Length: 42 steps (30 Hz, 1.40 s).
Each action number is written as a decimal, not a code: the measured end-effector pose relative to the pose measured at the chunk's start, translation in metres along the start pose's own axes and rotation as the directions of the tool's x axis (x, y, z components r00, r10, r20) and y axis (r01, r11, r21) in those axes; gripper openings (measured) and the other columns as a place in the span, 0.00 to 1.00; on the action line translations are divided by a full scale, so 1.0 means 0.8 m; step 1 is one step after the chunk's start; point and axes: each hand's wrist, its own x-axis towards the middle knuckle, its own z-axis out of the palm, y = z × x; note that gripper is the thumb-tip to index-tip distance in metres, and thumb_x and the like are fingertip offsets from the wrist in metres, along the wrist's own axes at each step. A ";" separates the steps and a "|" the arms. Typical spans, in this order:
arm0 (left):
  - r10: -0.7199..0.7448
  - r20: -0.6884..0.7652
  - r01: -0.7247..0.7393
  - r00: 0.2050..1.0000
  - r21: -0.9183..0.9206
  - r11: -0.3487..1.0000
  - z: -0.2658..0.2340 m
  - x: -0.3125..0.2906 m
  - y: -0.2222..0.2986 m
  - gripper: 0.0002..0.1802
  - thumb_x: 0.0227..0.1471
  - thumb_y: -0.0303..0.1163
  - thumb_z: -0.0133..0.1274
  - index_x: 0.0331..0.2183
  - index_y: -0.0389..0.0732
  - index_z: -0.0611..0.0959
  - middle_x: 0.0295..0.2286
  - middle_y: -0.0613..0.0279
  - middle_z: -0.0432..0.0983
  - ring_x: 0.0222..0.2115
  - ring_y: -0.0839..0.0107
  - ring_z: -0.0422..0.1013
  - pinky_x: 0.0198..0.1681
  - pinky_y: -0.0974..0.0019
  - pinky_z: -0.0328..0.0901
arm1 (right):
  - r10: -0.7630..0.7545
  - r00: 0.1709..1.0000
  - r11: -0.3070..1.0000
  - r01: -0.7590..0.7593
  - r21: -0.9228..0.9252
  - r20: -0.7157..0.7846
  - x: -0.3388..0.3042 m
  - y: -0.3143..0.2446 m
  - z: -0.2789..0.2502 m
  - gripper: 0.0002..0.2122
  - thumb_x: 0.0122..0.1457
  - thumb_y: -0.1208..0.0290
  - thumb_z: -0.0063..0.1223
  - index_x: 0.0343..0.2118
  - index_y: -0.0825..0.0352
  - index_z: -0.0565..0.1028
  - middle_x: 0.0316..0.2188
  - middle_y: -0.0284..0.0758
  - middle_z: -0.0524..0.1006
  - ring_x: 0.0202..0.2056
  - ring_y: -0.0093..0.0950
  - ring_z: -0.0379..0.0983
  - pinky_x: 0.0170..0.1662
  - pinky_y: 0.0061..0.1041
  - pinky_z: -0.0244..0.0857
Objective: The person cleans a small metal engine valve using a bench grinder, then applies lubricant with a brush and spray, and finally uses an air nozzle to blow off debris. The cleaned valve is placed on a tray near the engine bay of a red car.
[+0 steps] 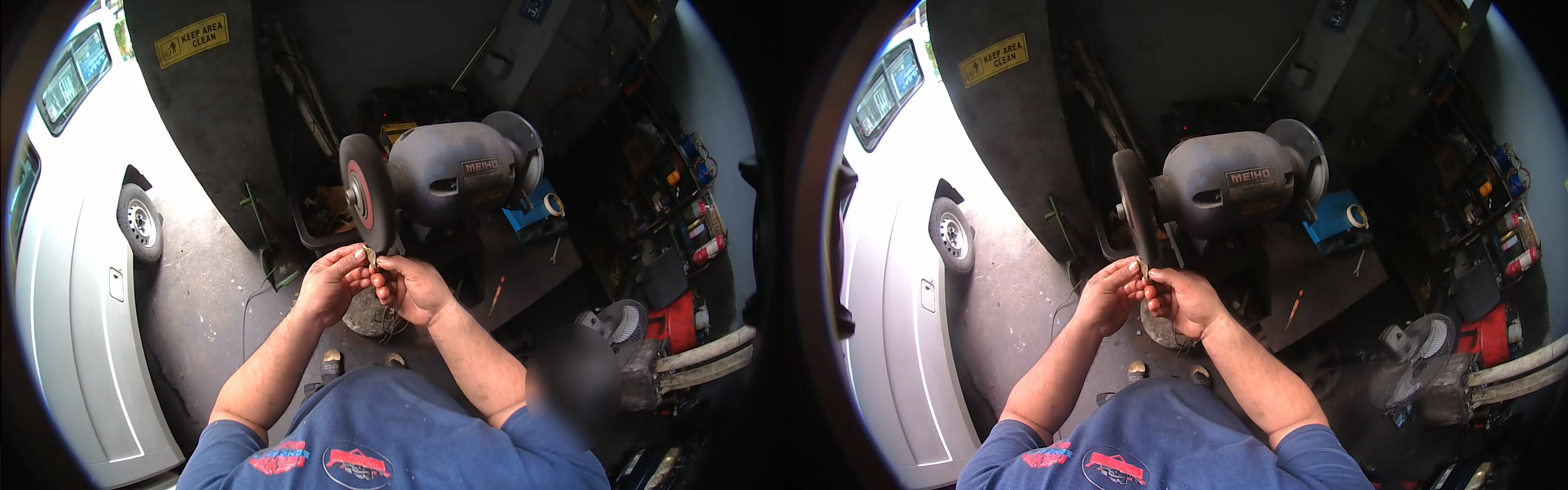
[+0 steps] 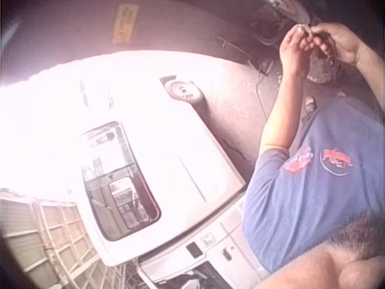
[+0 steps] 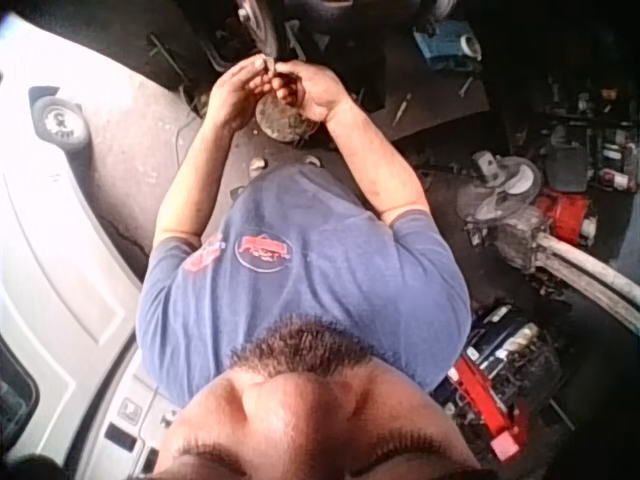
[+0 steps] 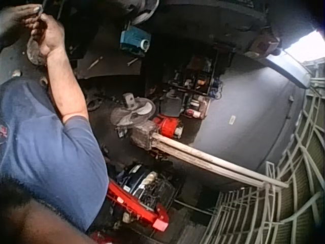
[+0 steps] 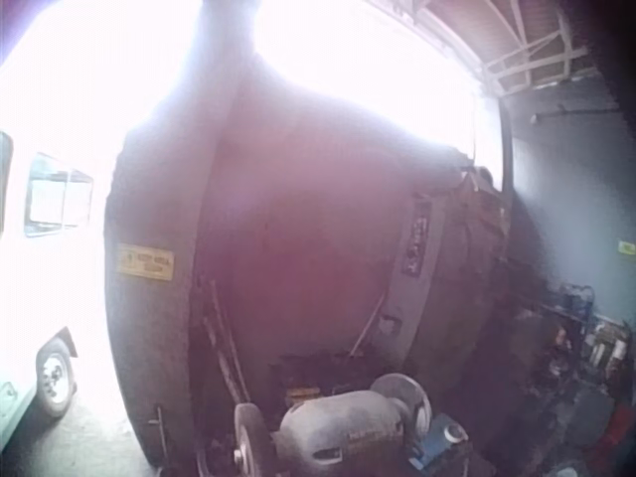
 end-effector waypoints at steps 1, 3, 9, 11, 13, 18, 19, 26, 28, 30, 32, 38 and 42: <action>0.007 -0.041 -0.008 0.999 -0.015 1.000 0.000 0.000 -0.002 0.10 0.58 0.29 0.54 0.41 0.35 0.77 0.31 0.61 0.78 0.30 0.74 0.75 0.36 0.70 0.71 | 0.010 1.000 1.000 -0.010 0.006 0.006 0.002 0.000 0.000 0.09 0.62 0.65 0.51 0.34 0.66 0.77 0.24 0.28 0.77 0.25 0.19 0.72 0.31 0.19 0.69; 0.021 -0.087 -0.024 0.996 -0.035 0.999 0.000 0.002 -0.004 0.11 0.58 0.29 0.54 0.41 0.36 0.77 0.30 0.62 0.78 0.29 0.73 0.75 0.35 0.71 0.71 | 0.023 0.999 1.000 -0.023 0.004 -0.031 0.006 0.000 0.001 0.09 0.62 0.65 0.52 0.33 0.66 0.77 0.24 0.28 0.76 0.25 0.19 0.73 0.30 0.18 0.69; 0.038 -0.083 -0.041 0.996 -0.038 0.998 -0.003 0.011 -0.008 0.08 0.57 0.31 0.54 0.37 0.37 0.77 0.28 0.62 0.78 0.27 0.74 0.74 0.33 0.72 0.71 | 0.039 0.999 0.999 -0.039 -0.022 -0.033 0.010 -0.005 0.001 0.10 0.62 0.64 0.53 0.33 0.67 0.78 0.26 0.30 0.79 0.25 0.19 0.75 0.31 0.16 0.71; 0.012 -0.106 -0.016 0.994 -0.040 0.999 -0.005 0.016 -0.007 0.08 0.57 0.32 0.54 0.35 0.37 0.78 0.27 0.62 0.78 0.26 0.75 0.74 0.32 0.72 0.70 | 0.049 0.999 0.999 -0.049 -0.016 -0.020 0.012 -0.006 0.001 0.10 0.62 0.65 0.53 0.34 0.67 0.78 0.27 0.31 0.79 0.26 0.20 0.76 0.31 0.17 0.72; 0.002 -0.078 -0.008 0.997 -0.078 0.997 -0.007 0.017 -0.006 0.08 0.57 0.30 0.54 0.36 0.36 0.77 0.27 0.62 0.77 0.25 0.74 0.74 0.32 0.72 0.71 | 0.057 0.998 0.998 -0.057 0.001 -0.017 0.014 -0.005 0.001 0.10 0.62 0.65 0.53 0.34 0.67 0.77 0.27 0.31 0.79 0.27 0.20 0.77 0.32 0.17 0.73; -0.057 -0.046 0.050 0.997 -0.134 0.990 -0.007 0.022 -0.002 0.06 0.58 0.28 0.52 0.35 0.35 0.78 0.26 0.63 0.76 0.24 0.76 0.73 0.32 0.73 0.71 | 0.077 0.997 0.995 -0.076 0.057 -0.025 0.021 -0.004 -0.003 0.10 0.62 0.66 0.53 0.34 0.68 0.77 0.27 0.32 0.79 0.28 0.22 0.78 0.32 0.19 0.74; -0.063 -0.066 0.054 0.996 -0.133 0.990 -0.007 0.023 -0.002 0.06 0.58 0.29 0.52 0.34 0.35 0.78 0.26 0.63 0.76 0.24 0.76 0.73 0.32 0.73 0.70 | 0.084 0.996 0.994 -0.084 0.075 -0.004 0.022 -0.004 -0.004 0.10 0.62 0.66 0.53 0.34 0.68 0.77 0.27 0.32 0.80 0.28 0.22 0.78 0.32 0.19 0.74; -0.068 -0.090 0.052 0.994 -0.166 0.985 -0.006 0.031 0.001 0.06 0.58 0.28 0.52 0.34 0.34 0.78 0.26 0.62 0.75 0.24 0.77 0.71 0.32 0.75 0.70 | 0.106 0.994 0.985 -0.107 0.136 0.011 0.033 -0.004 -0.008 0.09 0.62 0.67 0.53 0.34 0.68 0.77 0.28 0.34 0.81 0.30 0.23 0.80 0.33 0.20 0.76; -0.070 -0.098 0.053 0.993 -0.166 0.985 -0.008 0.032 0.001 0.07 0.58 0.28 0.51 0.34 0.34 0.78 0.26 0.62 0.75 0.24 0.77 0.71 0.32 0.75 0.70 | 0.106 0.994 0.985 -0.107 0.138 0.016 0.034 -0.004 -0.009 0.09 0.61 0.67 0.53 0.35 0.68 0.77 0.28 0.34 0.81 0.30 0.23 0.80 0.34 0.20 0.76; -0.073 -0.092 0.058 0.993 -0.165 0.985 -0.009 0.031 0.001 0.07 0.58 0.28 0.51 0.34 0.34 0.78 0.26 0.62 0.75 0.24 0.77 0.71 0.32 0.74 0.70 | 0.111 0.994 0.983 -0.111 0.144 0.006 0.033 -0.004 -0.008 0.09 0.61 0.67 0.53 0.35 0.68 0.77 0.29 0.34 0.81 0.31 0.24 0.80 0.34 0.20 0.76; -0.080 -0.089 0.065 0.993 -0.159 0.985 -0.009 0.029 0.002 0.06 0.59 0.28 0.51 0.34 0.34 0.78 0.26 0.62 0.75 0.24 0.77 0.71 0.32 0.74 0.70 | 0.111 0.994 0.984 -0.111 0.141 0.005 0.028 -0.004 -0.006 0.09 0.62 0.67 0.53 0.35 0.69 0.77 0.28 0.34 0.81 0.30 0.24 0.80 0.34 0.20 0.76; -0.011 0.084 0.014 0.996 -0.029 0.999 -0.002 -0.002 -0.008 0.06 0.57 0.31 0.53 0.33 0.39 0.79 0.29 0.64 0.78 0.26 0.76 0.73 0.32 0.73 0.69 | -0.021 0.999 0.985 0.014 -0.173 -0.042 -0.020 -0.004 0.016 0.10 0.64 0.66 0.51 0.35 0.69 0.77 0.27 0.33 0.79 0.28 0.22 0.78 0.33 0.20 0.75; 0.016 0.081 -0.018 0.997 0.027 0.999 0.005 -0.032 -0.011 0.09 0.56 0.29 0.56 0.38 0.37 0.79 0.31 0.62 0.79 0.29 0.74 0.75 0.34 0.70 0.71 | -0.135 0.987 0.889 0.082 -0.450 -0.087 -0.060 -0.006 0.032 0.09 0.64 0.69 0.52 0.36 0.71 0.77 0.27 0.32 0.79 0.26 0.19 0.76 0.32 0.17 0.73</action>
